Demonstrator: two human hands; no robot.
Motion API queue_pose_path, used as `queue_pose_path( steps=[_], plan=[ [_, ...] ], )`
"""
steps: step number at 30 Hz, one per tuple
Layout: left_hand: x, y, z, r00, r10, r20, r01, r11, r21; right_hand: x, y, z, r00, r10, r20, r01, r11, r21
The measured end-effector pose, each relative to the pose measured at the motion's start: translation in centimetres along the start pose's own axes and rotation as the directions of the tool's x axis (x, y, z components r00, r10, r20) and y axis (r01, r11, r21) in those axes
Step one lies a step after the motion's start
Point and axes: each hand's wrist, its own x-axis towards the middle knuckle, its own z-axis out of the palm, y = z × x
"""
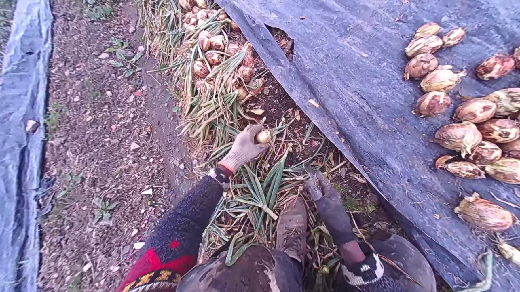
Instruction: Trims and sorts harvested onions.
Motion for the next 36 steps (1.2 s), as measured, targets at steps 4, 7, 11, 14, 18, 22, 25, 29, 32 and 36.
queue_pose_path(
  steps=[4,7,11,14,18,22,25,29,32,36],
  plan=[
    [-8.8,7.6,1.0,0.966,0.118,0.230,0.020,0.854,-0.521,-0.6,0.2,1.2,0.990,-0.139,0.009,0.132,0.955,0.268],
    [-12.8,11.5,1.6,0.896,0.155,0.415,0.120,0.816,-0.565,-1.7,-0.1,1.2,0.968,-0.250,0.007,0.218,0.859,0.463],
    [-14.1,11.4,1.5,0.872,0.154,0.464,0.149,0.821,-0.551,-2.5,0.0,0.9,0.963,-0.264,0.046,0.202,0.828,0.524],
    [-14.4,10.8,1.5,0.928,0.209,0.309,-0.056,0.897,-0.439,-2.9,-0.3,1.9,0.965,-0.257,-0.053,0.251,0.850,0.462],
    [-14.3,11.1,1.4,0.984,0.021,0.176,0.057,0.903,-0.426,-4.1,-1.6,1.8,0.941,-0.307,-0.141,0.328,0.730,0.599],
    [-9.8,4.4,1.9,0.913,-0.400,0.080,0.364,0.713,-0.599,-6.4,-3.2,-0.3,0.874,-0.469,-0.128,0.460,0.712,0.530],
    [-9.7,5.9,0.1,0.937,-0.317,0.144,0.318,0.613,-0.724,-4.1,-0.6,0.9,0.963,-0.270,0.000,0.260,0.925,0.276],
    [-12.4,12.8,1.0,0.979,0.086,0.185,-0.077,0.996,-0.055,-3.0,-0.3,2.2,0.969,0.007,0.248,-0.135,0.851,0.507],
    [-13.7,15.5,2.1,0.919,0.272,0.285,-0.294,0.955,0.037,-2.4,-1.4,1.1,0.916,0.208,0.342,-0.394,0.617,0.681],
    [-9.0,15.0,1.8,0.935,0.332,0.125,-0.322,0.942,-0.099,-2.1,-2.7,-1.9,0.931,0.092,0.354,-0.363,0.348,0.865]
  ],
)
